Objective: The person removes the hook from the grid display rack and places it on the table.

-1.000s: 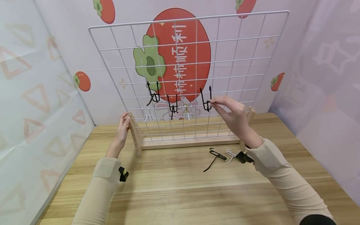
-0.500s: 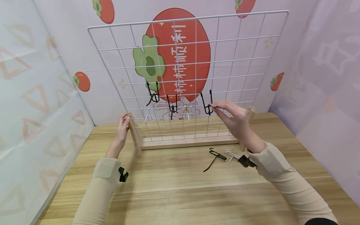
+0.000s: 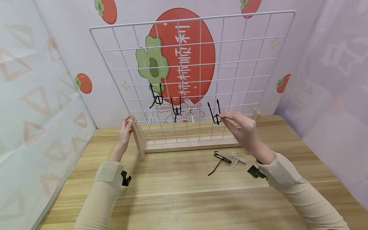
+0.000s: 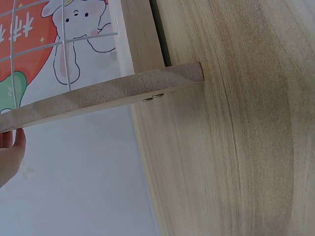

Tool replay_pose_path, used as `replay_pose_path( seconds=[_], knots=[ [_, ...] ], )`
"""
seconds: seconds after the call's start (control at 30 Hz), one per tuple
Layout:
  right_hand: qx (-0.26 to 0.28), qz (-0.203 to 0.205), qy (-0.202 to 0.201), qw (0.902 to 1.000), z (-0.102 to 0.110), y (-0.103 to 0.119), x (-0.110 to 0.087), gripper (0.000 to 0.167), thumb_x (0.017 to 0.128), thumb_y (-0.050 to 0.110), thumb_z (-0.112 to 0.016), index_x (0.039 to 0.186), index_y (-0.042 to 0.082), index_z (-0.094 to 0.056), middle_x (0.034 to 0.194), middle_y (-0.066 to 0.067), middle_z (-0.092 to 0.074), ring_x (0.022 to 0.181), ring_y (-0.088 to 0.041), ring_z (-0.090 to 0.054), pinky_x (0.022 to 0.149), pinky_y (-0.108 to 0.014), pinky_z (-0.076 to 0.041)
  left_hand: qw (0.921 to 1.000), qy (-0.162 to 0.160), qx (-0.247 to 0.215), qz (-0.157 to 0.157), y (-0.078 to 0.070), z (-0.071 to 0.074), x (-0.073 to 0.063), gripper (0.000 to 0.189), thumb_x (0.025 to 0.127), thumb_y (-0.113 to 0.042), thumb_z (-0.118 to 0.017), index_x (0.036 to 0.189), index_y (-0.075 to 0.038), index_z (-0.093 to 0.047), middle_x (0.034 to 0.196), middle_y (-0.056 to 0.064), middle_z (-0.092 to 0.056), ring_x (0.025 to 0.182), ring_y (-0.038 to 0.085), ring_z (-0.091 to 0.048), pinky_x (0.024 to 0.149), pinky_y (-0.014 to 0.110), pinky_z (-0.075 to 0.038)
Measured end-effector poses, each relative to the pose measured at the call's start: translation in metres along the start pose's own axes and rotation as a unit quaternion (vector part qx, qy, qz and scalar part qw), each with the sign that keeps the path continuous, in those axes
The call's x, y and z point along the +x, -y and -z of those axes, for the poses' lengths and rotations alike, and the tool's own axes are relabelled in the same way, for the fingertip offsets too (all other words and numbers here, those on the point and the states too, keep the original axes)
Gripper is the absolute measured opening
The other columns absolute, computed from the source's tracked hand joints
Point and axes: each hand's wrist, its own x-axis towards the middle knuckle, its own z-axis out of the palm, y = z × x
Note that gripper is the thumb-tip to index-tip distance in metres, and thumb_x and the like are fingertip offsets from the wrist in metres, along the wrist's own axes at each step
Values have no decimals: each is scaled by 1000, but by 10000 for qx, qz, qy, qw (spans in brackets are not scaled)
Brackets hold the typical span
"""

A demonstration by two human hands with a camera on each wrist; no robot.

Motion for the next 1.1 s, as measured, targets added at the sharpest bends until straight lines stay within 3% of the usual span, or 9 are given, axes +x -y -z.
replay_pose_path(
  seconds=[0.37,0.63,0.73,0.83,1.1],
  knots=[
    [-340,24,220,9992,2,1,-18,26,89,16,-53,84,-7,-64,80,-14,-65,78,-20,-61,79,-16,-45,10000,-7,-41,14,0,0,-1,33,98,-18,-24,128,-5,-21,129,10,-24,125,30,-17,106,42,-9],
    [-215,11,457,9987,-2,1,-33,19,86,11,-57,85,-7,-64,81,-15,-65,74,-25,-61,78,-18,-46,10000,-18,-40,48,-1,0,1,38,98,-17,-22,132,0,-15,135,20,-17,126,30,-16,106,43,-8],
    [-181,-30,563,9982,-4,1,-37,15,84,7,-58,85,-6,-64,82,-14,-65,75,-25,-62,78,-18,-46,10000,-13,-31,61,-1,0,1,35,98,-18,-23,130,-4,-19,133,15,-20,125,28,-17,106,42,-8],
    [-137,7,574,9983,-7,2,-40,17,85,9,-57,85,-6,-64,82,-14,-65,74,-25,-62,78,-18,-46,10000,-18,-34,57,-2,-1,0,31,98,-19,-24,128,-8,-23,131,13,-22,125,27,-18,106,42,-9],
    [-210,55,714,9972,-15,3,-51,25,89,17,-52,84,-3,-65,81,-12,-65,72,-23,-63,73,-18,-48,10000,-18,-40,25,8,3,5,37,98,-20,-24,131,-3,-18,134,18,-18,126,28,-17,106,43,-8]
  ],
)
